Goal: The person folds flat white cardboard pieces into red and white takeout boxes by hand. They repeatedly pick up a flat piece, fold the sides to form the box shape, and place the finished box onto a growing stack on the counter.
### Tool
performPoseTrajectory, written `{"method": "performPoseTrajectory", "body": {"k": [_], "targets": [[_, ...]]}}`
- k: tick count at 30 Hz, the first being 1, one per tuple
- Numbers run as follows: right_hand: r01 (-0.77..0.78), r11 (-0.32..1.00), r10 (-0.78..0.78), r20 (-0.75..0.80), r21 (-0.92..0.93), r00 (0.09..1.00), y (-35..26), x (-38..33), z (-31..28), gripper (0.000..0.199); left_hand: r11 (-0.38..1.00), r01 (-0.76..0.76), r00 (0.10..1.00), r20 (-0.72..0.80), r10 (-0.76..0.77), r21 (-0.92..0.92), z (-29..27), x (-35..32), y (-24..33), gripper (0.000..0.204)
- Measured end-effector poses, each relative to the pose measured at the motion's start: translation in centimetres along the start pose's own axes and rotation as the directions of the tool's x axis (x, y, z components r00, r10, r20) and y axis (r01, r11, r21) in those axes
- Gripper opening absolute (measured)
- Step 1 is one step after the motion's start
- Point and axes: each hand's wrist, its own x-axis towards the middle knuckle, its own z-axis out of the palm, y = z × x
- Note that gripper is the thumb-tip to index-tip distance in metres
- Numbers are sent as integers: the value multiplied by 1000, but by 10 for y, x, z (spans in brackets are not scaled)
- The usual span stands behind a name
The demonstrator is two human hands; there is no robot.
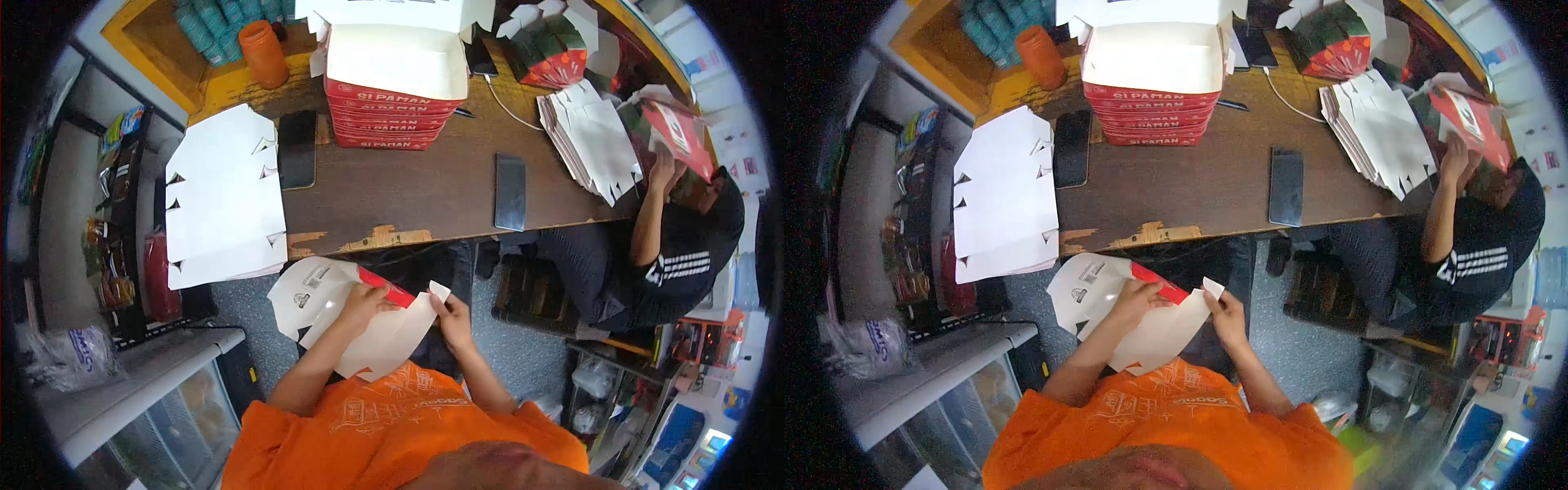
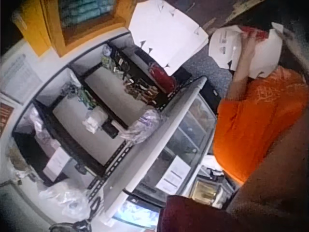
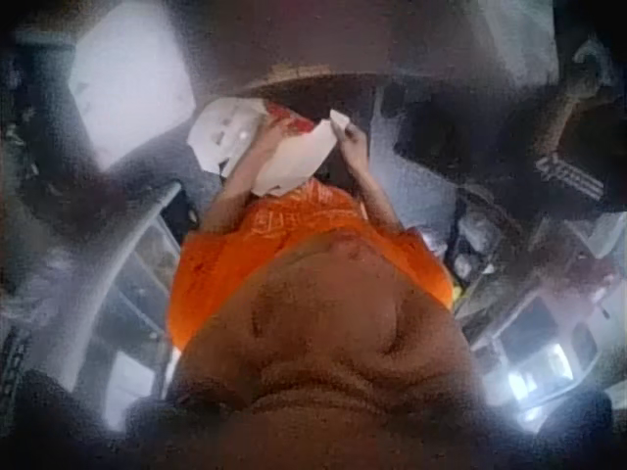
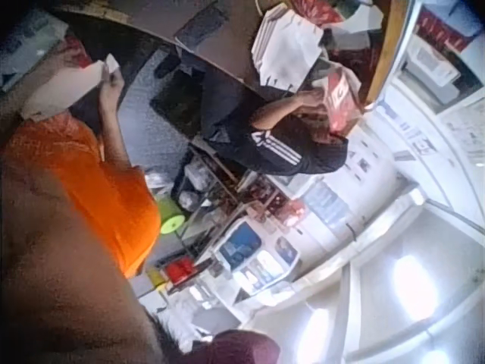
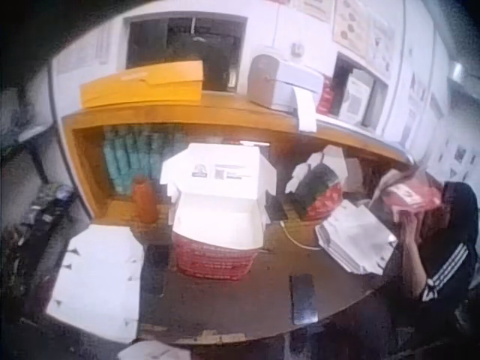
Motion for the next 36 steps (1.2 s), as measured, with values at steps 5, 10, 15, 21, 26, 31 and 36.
{"method": "performPoseTrajectory", "body": {"k": [5,10,15,21,26,31,36], "targets": [[541,740,-482,246,-399,841,-66,-20,30,11,994,-65,996,-58,71,91,-3,-19,-14,16],[622,552,-447,433,-555,783,-74,-14,34,20,991,-5,997,-69,15,134,6,-35,-13,17],[640,464,-523,394,-612,756,-57,-11,44,21,975,40,998,-53,-29,220,17,-38,4,14],[617,641,-470,403,-456,785,-49,1,47,18,991,69,995,-79,-60,114,17,-33,7,12],[602,720,-501,342,-344,795,-27,12,53,21,994,54,995,-84,-47,92,26,-40,8,18],[125,949,-53,243,-289,968,-33,39,45,31,823,-67,889,408,-207,563,20,-48,57,43],[-139,984,160,214,-109,964,-49,81,20,31,357,-477,654,596,-466,803,12,-88,126,99]]}}
